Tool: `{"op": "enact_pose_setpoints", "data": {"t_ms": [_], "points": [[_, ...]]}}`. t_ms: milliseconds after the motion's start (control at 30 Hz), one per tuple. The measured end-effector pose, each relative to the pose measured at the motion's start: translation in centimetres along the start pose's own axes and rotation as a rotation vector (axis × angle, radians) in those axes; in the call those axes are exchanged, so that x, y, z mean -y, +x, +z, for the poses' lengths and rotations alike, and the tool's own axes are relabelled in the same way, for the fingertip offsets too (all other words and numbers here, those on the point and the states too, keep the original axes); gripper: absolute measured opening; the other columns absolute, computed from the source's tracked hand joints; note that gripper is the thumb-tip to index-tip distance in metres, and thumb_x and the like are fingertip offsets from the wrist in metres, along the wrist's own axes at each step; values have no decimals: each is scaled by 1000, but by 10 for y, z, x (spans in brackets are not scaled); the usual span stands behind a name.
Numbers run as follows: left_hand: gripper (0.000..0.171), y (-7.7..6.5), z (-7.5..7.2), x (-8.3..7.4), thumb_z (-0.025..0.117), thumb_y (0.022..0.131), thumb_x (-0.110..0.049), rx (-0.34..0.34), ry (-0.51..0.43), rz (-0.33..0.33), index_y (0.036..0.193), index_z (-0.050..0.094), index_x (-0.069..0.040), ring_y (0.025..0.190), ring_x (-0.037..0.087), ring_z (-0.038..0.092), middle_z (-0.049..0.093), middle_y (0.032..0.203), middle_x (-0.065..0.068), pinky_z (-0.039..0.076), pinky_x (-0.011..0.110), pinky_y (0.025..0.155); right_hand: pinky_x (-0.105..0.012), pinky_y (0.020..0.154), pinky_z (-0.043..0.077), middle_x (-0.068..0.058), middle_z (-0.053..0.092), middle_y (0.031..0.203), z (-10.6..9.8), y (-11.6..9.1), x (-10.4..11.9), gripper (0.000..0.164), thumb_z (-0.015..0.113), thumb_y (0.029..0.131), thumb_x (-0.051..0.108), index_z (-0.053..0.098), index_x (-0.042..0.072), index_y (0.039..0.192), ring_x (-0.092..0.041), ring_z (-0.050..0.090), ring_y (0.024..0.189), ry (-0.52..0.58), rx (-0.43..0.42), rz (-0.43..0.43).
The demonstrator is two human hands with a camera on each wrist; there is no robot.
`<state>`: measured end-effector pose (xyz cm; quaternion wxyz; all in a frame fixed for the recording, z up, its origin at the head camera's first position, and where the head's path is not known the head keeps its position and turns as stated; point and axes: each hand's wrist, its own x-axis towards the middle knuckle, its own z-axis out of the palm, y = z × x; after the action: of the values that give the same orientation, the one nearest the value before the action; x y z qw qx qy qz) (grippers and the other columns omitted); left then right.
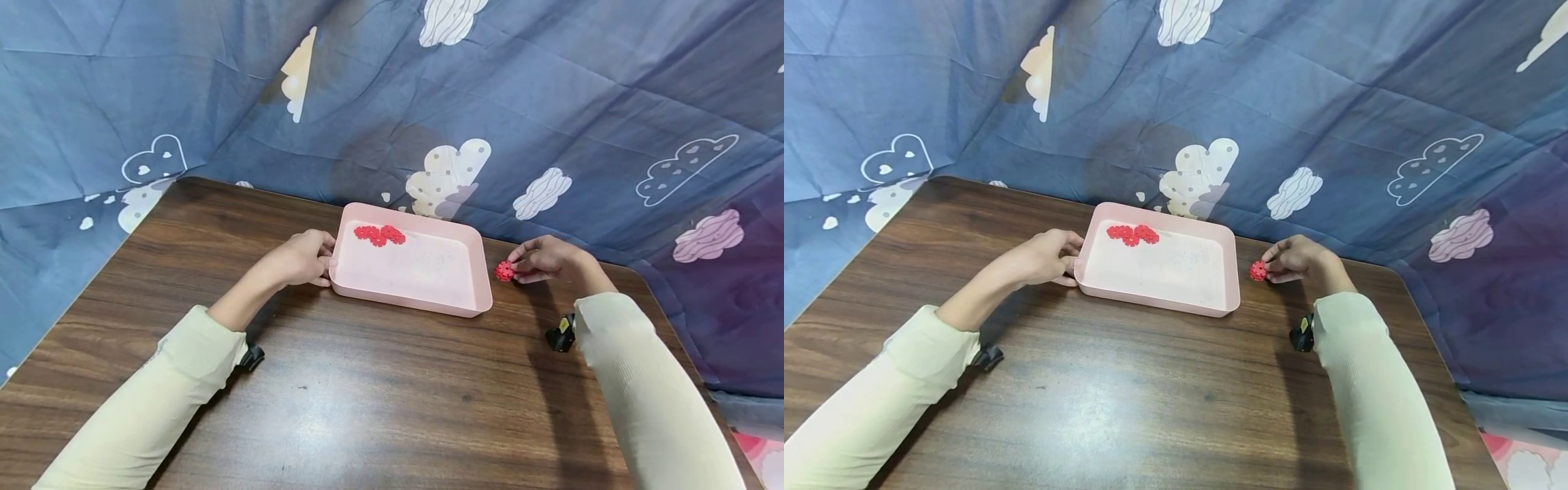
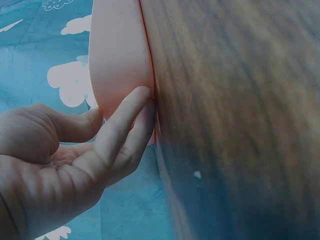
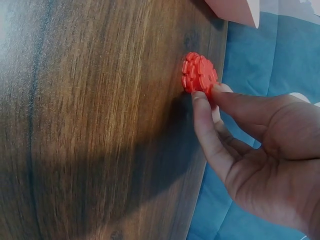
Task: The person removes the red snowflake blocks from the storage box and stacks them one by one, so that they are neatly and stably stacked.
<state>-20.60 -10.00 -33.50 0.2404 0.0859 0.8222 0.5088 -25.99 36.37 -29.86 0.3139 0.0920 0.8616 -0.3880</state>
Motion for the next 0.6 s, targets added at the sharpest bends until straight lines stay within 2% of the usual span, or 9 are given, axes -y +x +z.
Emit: {"op": "enact_pose_setpoints", "data": {"t_ms": [233,400,600], "points": [[44,1,0,1,41,109,7,-3,1,0,152,44,13,97,23,67,58,130,29,70,37,93,-27,81,70,-4,68,94,0,1,-3,27,58,103,-8,53,-13,130,-12,71,80,22,-2,11],[44,1,1,1,40,108,8,-6,1,-2,152,44,13,97,23,67,58,130,29,70,37,94,-25,80,70,0,71,93,-2,0,-4,27,59,103,-7,53,-13,129,-10,71,81,27,-17,-5],[43,1,1,1,41,109,7,-9,12,3,151,46,13,99,24,68,59,132,30,70,35,93,-26,82,70,3,75,92,-2,-2,8,25,60,106,-1,54,-12,128,-9,72,83,24,-39,-36]]}}
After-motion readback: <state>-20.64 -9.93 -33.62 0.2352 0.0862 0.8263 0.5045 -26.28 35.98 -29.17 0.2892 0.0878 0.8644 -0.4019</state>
